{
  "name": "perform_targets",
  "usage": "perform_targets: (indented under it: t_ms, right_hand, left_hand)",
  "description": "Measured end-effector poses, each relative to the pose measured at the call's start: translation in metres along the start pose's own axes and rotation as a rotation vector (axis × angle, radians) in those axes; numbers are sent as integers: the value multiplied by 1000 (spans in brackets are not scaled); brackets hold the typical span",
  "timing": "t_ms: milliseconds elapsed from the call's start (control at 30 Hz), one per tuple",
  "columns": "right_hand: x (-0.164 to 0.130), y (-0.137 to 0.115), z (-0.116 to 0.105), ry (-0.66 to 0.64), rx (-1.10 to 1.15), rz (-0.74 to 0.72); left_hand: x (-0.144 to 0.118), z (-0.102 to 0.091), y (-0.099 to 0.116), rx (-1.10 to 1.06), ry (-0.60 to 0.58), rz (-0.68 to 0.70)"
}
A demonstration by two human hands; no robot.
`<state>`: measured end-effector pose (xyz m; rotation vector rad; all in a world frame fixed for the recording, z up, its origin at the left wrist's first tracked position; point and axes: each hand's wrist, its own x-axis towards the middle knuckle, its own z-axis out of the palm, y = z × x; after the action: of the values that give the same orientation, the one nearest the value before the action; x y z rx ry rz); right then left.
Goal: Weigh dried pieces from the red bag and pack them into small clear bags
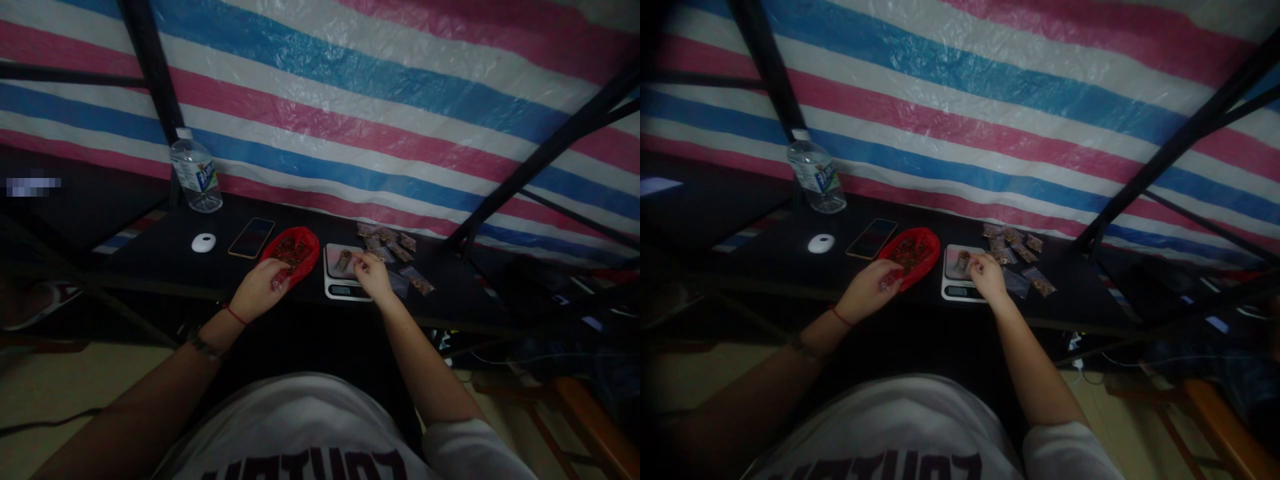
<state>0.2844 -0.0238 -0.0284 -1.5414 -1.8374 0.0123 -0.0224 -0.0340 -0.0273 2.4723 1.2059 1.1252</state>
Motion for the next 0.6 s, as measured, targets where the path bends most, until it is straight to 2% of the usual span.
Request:
perform_targets:
  t_ms: [267, 400, 500, 600]
  right_hand:
    - [1, -5, -6, 37, 25, 15]
    - [11, -30, -12, 74, 13, -12]
    - [23, -63, -7, -55, 32, -98]
    - [35, -96, 9, -274, 20, -218]
  left_hand:
    - [1, -2, -1, -1, 2, -15]
    - [1, -3, -2, 19, -17, -33]
    - [1, -4, -3, 53, -54, -63]
    - [0, -6, -4, 81, -72, -77]
